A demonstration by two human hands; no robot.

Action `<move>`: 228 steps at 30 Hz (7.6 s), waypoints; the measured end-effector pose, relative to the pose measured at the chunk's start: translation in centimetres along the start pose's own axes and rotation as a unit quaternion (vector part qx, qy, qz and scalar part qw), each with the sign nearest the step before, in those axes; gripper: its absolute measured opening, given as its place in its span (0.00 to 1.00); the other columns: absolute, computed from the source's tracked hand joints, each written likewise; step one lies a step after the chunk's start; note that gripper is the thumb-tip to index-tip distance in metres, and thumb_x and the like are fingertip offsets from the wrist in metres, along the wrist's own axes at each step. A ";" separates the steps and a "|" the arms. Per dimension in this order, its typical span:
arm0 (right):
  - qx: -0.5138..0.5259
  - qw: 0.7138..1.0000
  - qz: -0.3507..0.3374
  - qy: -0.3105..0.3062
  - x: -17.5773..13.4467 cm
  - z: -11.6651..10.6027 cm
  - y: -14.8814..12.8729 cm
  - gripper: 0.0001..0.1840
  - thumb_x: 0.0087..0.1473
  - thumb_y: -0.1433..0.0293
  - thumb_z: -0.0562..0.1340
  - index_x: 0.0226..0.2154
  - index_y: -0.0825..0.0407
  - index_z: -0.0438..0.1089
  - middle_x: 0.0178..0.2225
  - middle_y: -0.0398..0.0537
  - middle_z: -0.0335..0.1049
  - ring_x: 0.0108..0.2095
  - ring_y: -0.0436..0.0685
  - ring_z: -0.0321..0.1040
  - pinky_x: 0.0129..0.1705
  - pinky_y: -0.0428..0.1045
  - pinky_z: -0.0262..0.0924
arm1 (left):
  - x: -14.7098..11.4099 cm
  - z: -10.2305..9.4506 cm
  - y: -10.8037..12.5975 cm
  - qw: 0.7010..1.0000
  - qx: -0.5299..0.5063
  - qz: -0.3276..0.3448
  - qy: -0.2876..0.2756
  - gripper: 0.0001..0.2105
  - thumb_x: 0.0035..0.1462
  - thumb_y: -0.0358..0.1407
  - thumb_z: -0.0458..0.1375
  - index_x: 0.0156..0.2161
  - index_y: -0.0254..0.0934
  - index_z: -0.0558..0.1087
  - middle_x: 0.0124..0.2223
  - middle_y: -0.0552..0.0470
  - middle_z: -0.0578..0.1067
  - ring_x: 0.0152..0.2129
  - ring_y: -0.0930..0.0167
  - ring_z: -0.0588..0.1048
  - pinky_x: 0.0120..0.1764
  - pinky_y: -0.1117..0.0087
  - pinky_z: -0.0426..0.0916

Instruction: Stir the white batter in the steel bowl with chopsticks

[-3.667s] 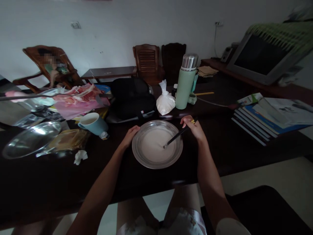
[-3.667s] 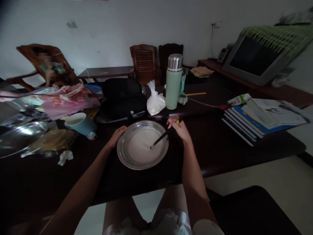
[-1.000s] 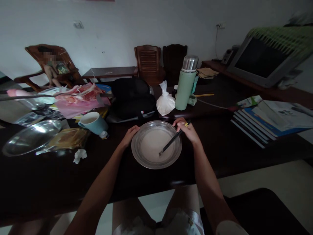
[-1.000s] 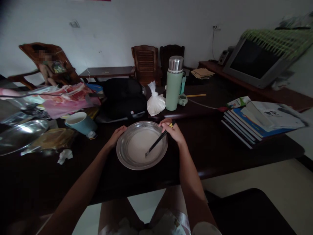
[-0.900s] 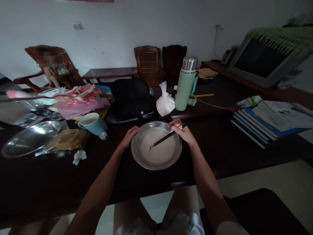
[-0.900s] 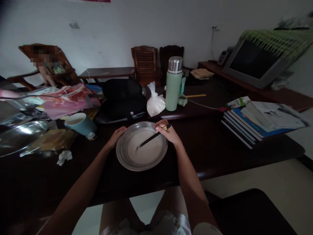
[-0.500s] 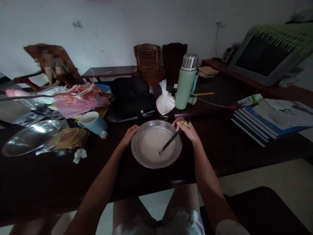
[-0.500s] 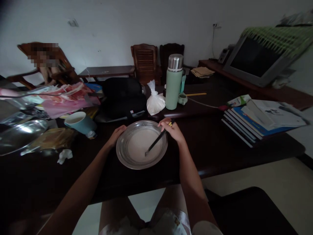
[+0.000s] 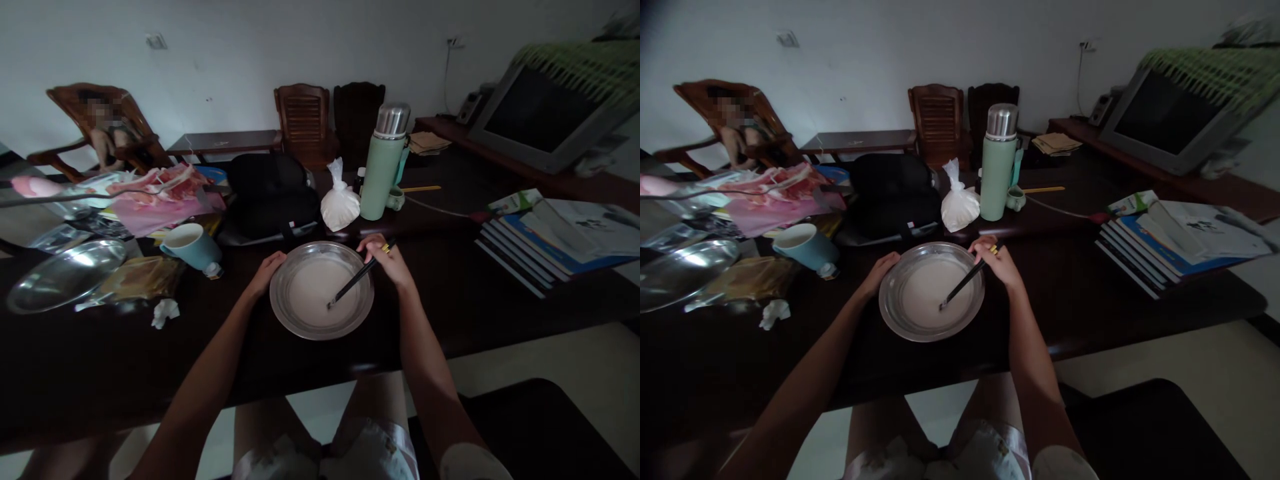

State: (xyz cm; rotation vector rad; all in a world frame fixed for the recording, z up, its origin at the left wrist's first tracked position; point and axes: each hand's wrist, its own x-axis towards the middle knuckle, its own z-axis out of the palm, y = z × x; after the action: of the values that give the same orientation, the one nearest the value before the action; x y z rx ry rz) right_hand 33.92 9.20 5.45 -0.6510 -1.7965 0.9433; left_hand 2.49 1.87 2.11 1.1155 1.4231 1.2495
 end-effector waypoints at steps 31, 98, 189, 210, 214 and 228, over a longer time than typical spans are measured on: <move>-0.008 1.000 0.007 -0.023 0.0 0.2 -0.1 0.27 0.59 0.47 0.59 0.19 0.47 0.74 0.35 0.49 0.76 0.43 0.61 0.68 0.51 0.57 0.60 | -0.1 -0.1 0.3 1.000 0.023 0.005 -0.015 0.22 0.45 0.55 0.63 0.25 0.38 0.65 0.23 0.59 0.63 0.22 0.75 0.61 0.26 0.73 0.56; -0.061 0.998 0.004 -0.006 0.4 -0.5 0.3 0.22 0.58 0.49 0.61 0.24 0.46 0.78 0.37 0.49 0.77 0.46 0.62 0.68 0.54 0.58 0.59 | 0.3 -0.6 -0.1 0.998 -0.004 -0.006 -0.056 0.22 0.45 0.54 0.64 0.25 0.38 0.64 0.22 0.59 0.62 0.20 0.75 0.59 0.24 0.74 0.53; -0.016 0.998 -0.043 -0.051 -0.9 3.8 0.8 0.27 0.65 0.55 0.53 0.21 0.44 0.77 0.43 0.47 0.79 0.49 0.63 0.65 0.57 0.62 0.56 | -11.5 -3.0 -1.5 0.972 0.062 0.043 0.222 0.25 0.54 0.57 0.58 0.22 0.39 0.59 0.24 0.57 0.56 0.23 0.72 0.56 0.26 0.71 0.57; -0.061 0.995 -0.051 -0.058 -0.8 3.5 1.4 0.22 0.64 0.56 0.55 0.27 0.44 0.78 0.45 0.46 0.78 0.50 0.63 0.65 0.59 0.64 0.54 | -11.5 -3.0 -1.6 0.972 0.042 0.002 0.231 0.20 0.60 0.50 0.56 0.25 0.37 0.66 0.26 0.56 0.66 0.26 0.71 0.63 0.31 0.71 0.62; -0.007 0.999 -0.038 -0.022 -0.6 3.1 1.6 0.30 0.66 0.54 0.50 0.20 0.46 0.74 0.42 0.49 0.78 0.49 0.63 0.67 0.58 0.63 0.56 | -11.5 -3.0 -1.7 0.971 0.043 0.003 0.234 0.21 0.59 0.52 0.56 0.25 0.37 0.66 0.25 0.56 0.65 0.26 0.71 0.63 0.30 0.71 0.61; -0.012 0.993 -0.052 -0.102 -0.9 4.0 1.7 0.26 0.64 0.51 0.54 0.24 0.44 0.77 0.41 0.48 0.78 0.48 0.63 0.67 0.55 0.62 0.58 | -11.2 -3.2 -2.0 0.971 -0.028 0.040 0.234 0.20 0.51 0.50 0.62 0.22 0.38 0.61 0.22 0.59 0.57 0.21 0.75 0.55 0.23 0.73 0.53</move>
State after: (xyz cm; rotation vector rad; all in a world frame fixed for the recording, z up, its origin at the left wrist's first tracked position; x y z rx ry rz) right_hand 30.65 8.20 2.64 -0.4830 -2.0050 0.9471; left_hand 1.18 -9.82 1.09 0.8783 1.6843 1.6772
